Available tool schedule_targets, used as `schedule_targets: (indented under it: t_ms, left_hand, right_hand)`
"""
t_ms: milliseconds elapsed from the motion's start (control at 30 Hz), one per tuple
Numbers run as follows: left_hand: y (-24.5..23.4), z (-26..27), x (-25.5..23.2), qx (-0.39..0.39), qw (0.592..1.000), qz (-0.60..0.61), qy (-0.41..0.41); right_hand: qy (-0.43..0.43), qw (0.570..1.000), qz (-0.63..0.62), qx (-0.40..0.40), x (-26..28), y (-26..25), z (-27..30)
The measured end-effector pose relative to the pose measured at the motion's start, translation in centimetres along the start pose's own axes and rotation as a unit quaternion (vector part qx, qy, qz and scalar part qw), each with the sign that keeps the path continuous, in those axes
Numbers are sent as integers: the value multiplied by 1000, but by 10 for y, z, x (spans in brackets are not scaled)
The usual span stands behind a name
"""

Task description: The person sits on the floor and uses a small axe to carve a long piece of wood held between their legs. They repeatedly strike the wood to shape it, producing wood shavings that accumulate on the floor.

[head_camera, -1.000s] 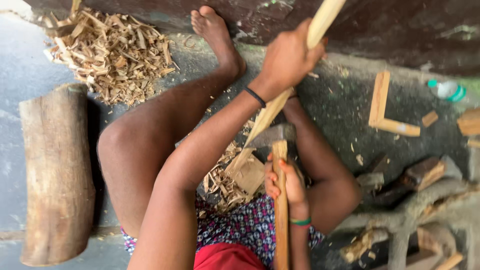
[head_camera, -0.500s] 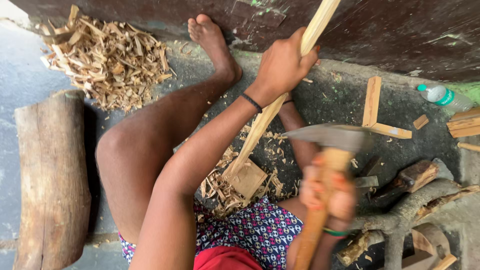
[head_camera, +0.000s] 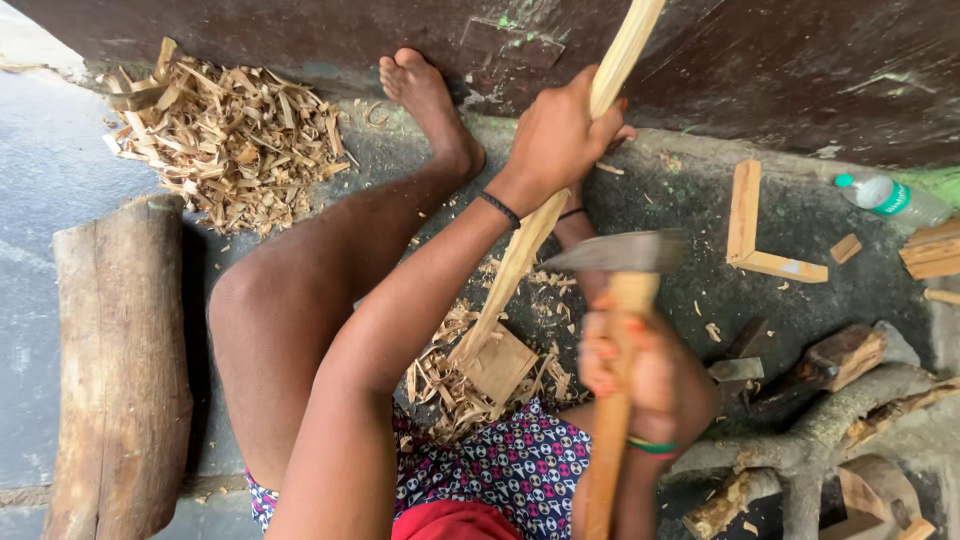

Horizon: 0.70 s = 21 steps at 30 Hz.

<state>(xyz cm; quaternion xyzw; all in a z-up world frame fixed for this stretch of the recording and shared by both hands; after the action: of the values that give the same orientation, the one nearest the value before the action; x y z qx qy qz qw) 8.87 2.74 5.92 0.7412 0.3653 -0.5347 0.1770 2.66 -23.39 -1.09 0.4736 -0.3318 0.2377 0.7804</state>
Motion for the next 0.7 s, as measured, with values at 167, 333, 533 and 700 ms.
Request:
schedule_targets:
  t_ms: [167,333,533,700]
  left_hand:
    - [-3,0,-5,-11,1000,21,9]
    - [1,1,6,9,1000,30,-6]
    - [4,0,7,-7,1000,4,28]
    - [-3,-1,3,8,999,34,3]
  right_hand:
    - [-99,995,12,12,42,6,25]
    - [140,984,-101,-42,-101,-26,-5]
    - [102,985,61,-127,-118,-33,-6]
    - [63,993,-46,-88,-41,-30,0]
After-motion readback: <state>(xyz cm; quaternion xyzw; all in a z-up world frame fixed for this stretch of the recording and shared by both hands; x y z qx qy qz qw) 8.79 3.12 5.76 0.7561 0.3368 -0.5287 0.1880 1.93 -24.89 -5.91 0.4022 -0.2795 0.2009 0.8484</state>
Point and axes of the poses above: each hand's wrist, its own z-axis away from the middle knuckle, its own y-axis out of the palm, x = y × z, the point moved 10 cm from there along -z, towards the middle knuckle, and after that the axes turned 11 degrees about z, right-handed, at the moved point
